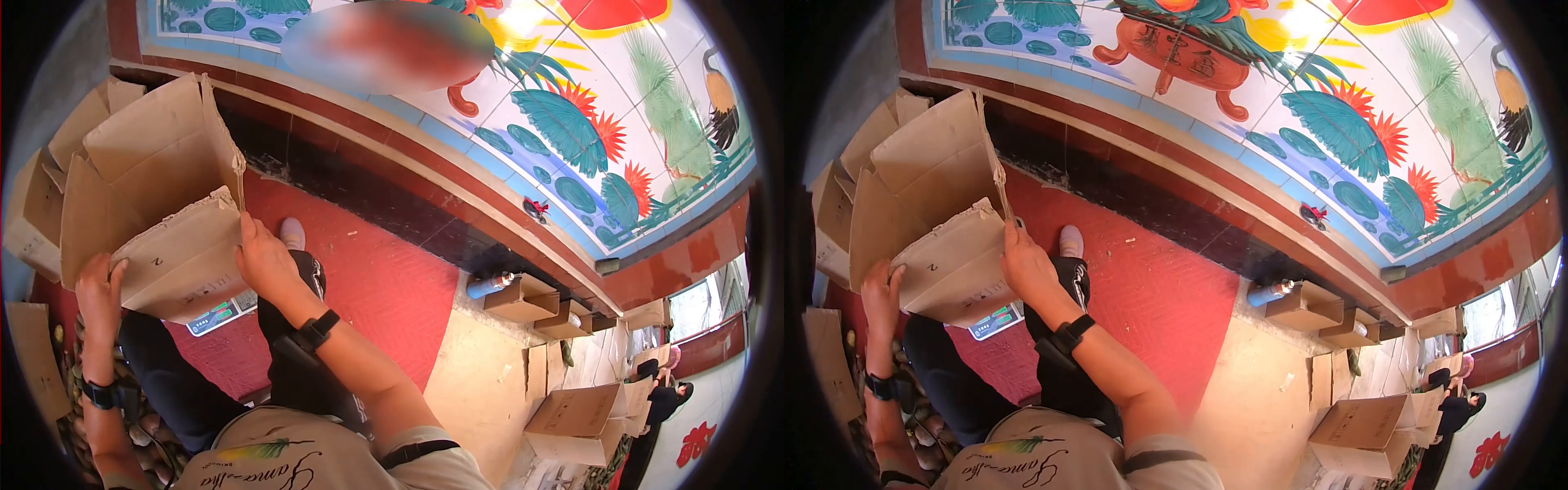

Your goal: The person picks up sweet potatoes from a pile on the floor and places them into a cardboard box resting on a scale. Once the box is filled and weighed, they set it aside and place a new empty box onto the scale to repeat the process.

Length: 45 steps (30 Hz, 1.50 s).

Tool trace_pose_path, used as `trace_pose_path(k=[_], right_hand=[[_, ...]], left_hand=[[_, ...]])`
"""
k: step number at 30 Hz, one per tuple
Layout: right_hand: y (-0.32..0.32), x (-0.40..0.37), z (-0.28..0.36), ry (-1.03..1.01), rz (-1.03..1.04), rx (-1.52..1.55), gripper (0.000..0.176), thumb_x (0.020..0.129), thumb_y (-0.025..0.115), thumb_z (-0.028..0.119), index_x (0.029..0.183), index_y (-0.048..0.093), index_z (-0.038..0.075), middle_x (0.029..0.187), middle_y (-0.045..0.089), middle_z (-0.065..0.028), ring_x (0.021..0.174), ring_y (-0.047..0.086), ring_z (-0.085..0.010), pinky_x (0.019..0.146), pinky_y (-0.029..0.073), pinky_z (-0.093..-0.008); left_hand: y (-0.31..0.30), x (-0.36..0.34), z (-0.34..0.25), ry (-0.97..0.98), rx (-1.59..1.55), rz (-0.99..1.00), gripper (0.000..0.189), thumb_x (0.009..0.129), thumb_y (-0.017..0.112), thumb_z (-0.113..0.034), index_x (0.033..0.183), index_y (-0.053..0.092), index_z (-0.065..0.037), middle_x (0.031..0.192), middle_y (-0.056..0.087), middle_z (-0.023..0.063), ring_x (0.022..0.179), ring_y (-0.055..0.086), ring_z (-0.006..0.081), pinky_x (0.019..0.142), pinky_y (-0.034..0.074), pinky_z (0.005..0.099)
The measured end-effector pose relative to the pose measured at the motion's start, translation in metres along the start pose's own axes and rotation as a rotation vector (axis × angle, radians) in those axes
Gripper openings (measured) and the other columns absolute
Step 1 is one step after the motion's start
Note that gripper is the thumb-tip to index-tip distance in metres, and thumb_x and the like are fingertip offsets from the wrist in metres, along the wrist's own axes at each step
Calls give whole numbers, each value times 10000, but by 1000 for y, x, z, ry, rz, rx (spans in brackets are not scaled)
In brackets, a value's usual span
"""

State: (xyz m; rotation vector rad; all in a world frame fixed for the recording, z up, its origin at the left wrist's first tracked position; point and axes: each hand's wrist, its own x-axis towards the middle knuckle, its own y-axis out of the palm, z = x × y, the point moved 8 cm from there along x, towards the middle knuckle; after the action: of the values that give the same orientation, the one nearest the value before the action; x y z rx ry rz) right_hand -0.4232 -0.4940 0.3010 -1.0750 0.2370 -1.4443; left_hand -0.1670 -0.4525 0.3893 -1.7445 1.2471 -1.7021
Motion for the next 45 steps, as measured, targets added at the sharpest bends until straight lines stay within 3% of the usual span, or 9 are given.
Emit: trace_pose_path(k=[9,11,12,20,28,34,38,42,45], right_hand=[[8,3,-12,131,117,-26,589,772,567,73,1271,308,-102,1082,524,-257,972,546,-379,851,435,-410],[-3,-2,-5,-19,-10,-151,562,778,563,79,1261,335,-97,1065,529,-260,966,541,-392,836,438,-424],[-13,-1,5,-52,-38,-171,484,777,505,49,1210,389,-135,1019,557,-222,938,569,-322,835,465,-344],[-26,-1,-10,33,-14,-164,383,810,560,94,1169,454,17,970,561,-182,853,576,-361,713,480,-434],[-37,-11,-30,128,42,-203,334,820,538,79,1148,507,27,973,578,-183,898,575,-358,752,474,-434],[-42,-15,-35,78,59,-255,273,849,546,72,1115,543,12,1025,590,-176,848,616,-331,683,512,-388],[-45,-18,-36,-18,40,-302,231,861,532,75,1068,569,-20,1001,610,-193,885,613,-334,728,500,-390],[-43,-18,-38,52,72,-290,202,858,535,83,1015,589,-32,957,620,-200,858,611,-337,744,484,-399],[-42,-17,-33,-10,77,-339,196,861,531,81,1004,588,-39,944,619,-200,842,609,-338,729,484,-398]], left_hand=[[-6,5,-28,8,22,18,196,743,669,-128,817,564,19,735,547,164,693,528,363,614,422,418],[-16,9,-43,76,32,-9,201,710,683,-129,841,589,-9,752,567,145,713,540,344,650,424,412],[-22,11,-51,101,51,-20,214,690,691,-128,855,602,-23,763,578,136,726,547,332,674,422,409],[-52,-16,-45,103,176,-144,418,658,687,-42,1064,585,-39,1149,552,126,1095,492,320,933,358,422],[-55,-93,55,-317,-45,-259,355,752,545,32,1105,549,-6,1209,510,155,1146,458,317,991,332,393],[-12,-200,135,-568,-4,-182,243,740,556,9,978,582,-30,1015,582,144,981,531,318,876,414,386],[37,-289,163,-655,75,16,91,732,557,-98,792,615,-63,828,613,138,805,572,329,748,461,424],[113,-420,173,-1092,76,828,266,795,519,-278,839,675,-67,918,638,165,911,605,319,752,500,388],[123,-495,149,-1175,0,1068,288,798,521,-276,894,682,-58,1001,631,180,974,599,314,786,498,383]])
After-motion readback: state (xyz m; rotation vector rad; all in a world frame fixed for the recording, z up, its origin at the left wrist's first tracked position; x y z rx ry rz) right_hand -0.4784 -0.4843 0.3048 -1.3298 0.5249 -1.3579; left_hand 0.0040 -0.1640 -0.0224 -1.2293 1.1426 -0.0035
